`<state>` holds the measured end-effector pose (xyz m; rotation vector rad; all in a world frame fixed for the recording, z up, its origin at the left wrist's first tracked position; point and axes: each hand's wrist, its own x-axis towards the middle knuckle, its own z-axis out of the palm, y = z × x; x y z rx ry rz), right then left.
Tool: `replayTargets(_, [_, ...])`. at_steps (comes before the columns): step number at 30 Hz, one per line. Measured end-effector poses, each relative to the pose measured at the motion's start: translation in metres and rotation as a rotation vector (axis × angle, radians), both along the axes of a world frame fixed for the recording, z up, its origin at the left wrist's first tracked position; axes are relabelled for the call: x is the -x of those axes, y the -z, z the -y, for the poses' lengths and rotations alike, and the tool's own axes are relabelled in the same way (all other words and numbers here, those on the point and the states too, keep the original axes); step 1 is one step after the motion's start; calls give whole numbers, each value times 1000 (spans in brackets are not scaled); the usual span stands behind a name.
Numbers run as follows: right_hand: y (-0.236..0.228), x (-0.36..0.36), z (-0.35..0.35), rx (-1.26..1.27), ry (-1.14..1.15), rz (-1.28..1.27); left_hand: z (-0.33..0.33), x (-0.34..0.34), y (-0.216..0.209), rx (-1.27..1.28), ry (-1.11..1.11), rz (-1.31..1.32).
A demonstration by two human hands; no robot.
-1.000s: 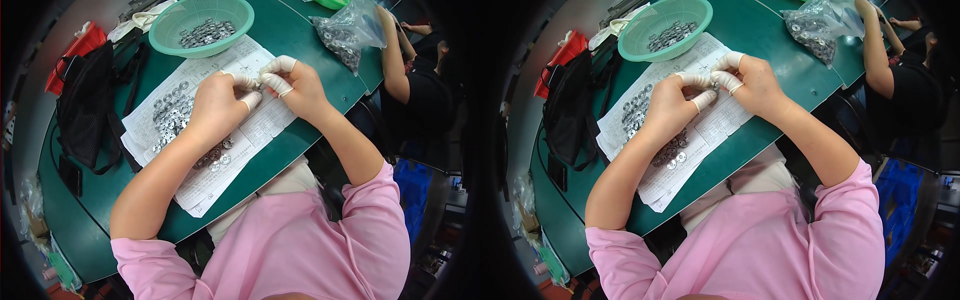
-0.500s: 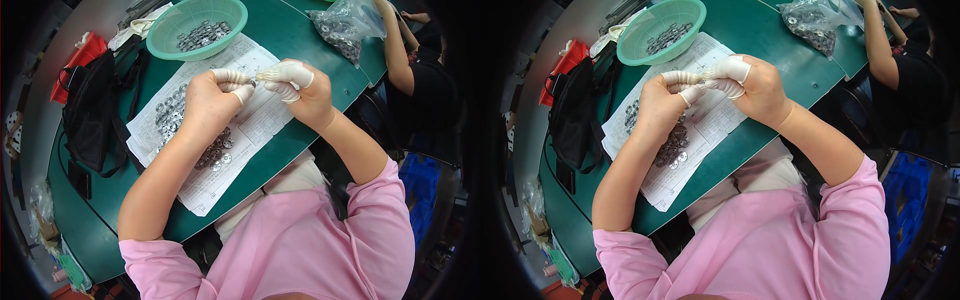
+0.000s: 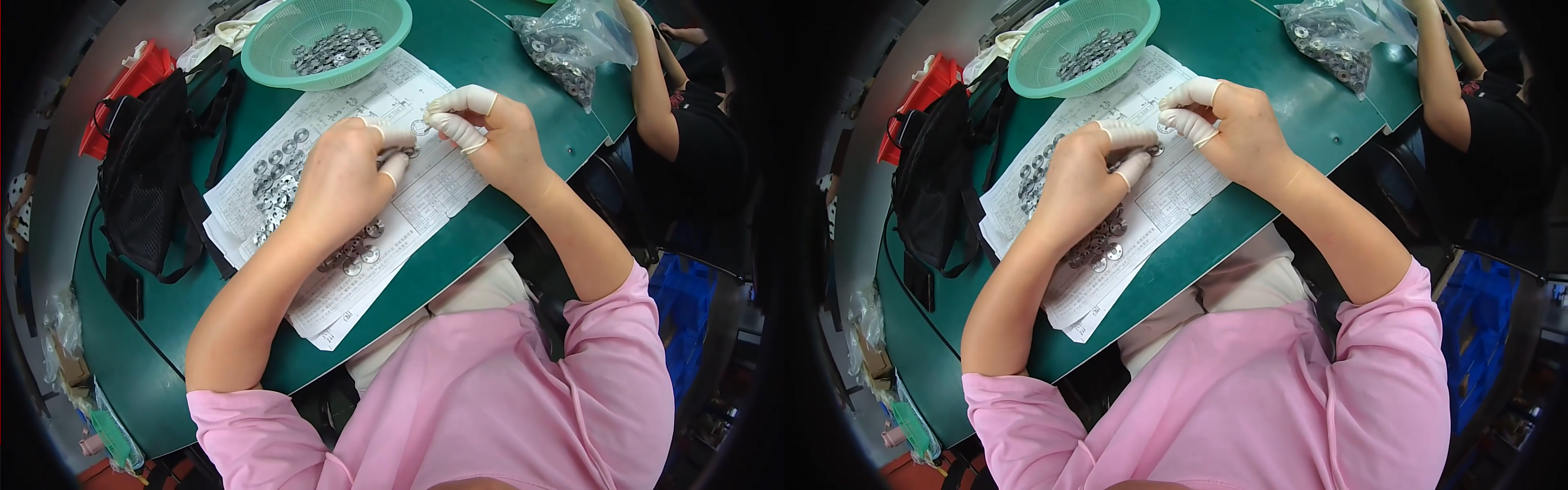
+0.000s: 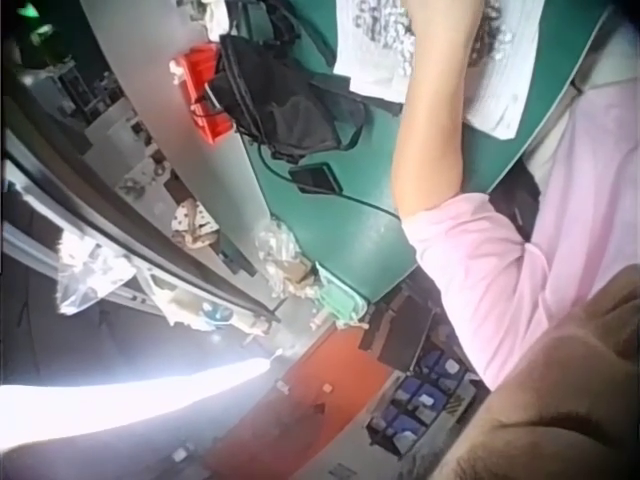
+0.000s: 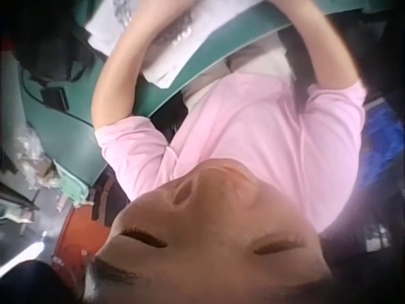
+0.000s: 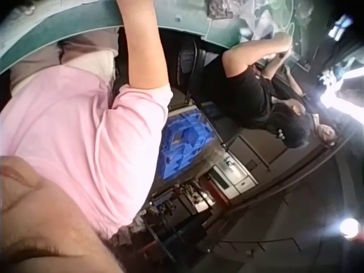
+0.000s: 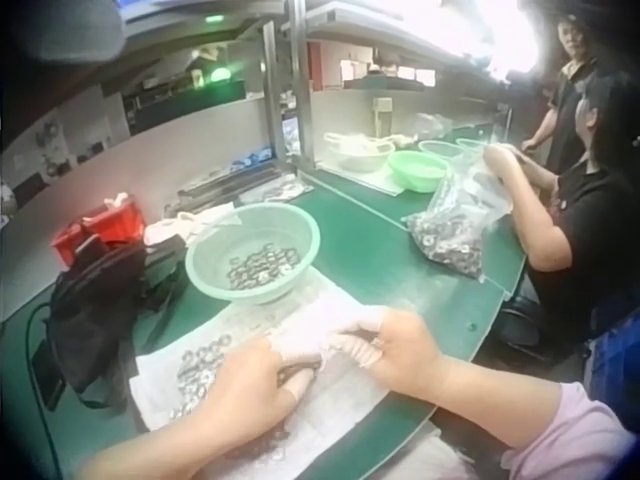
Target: Manually picking small metal components and placing them into a plastic bag.
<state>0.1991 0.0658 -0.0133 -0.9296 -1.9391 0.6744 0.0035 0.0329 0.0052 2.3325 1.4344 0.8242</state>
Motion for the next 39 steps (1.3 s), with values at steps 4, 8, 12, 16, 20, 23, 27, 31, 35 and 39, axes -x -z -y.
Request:
replayTargets(4, [-6, 3, 1, 281, -40, -77, -5, 4, 3, 88, -77, 47])
replayTargets(8, [-7, 6, -1, 383, -79, -66, -8, 4, 6, 68, -29, 52])
replayTargets(12, [-5, 9, -4, 366, -99, 19, -9, 5, 5, 96, -35, 72])
replayTargets(16, [-4, 9, -4, 294, -67, 98, -11, 6, 6, 110, -33, 90])
replayTargets(20, [-4, 13, -4, 26, -73, 232, -13, 9, 6, 118, -15, 100])
replayTargets(23, [-6, 16, -3, -229, -99, 331, -11, 10, 6, 116, -8, 114])
replayTargets(27, [-3, 15, -1, -279, -89, 324, -11, 9, 6, 121, -26, 111])
replayTargets(31, [-1, 17, -2, -258, -54, 317, -13, 8, 4, 146, -27, 113])
replayTargets(35, [0, 16, 2, -318, -47, 353, -12, 7, 5, 118, -20, 97])
replayTargets(39, [0, 17, 2, -268, -56, 316, -12, 11, -1, 177, -23, 93])
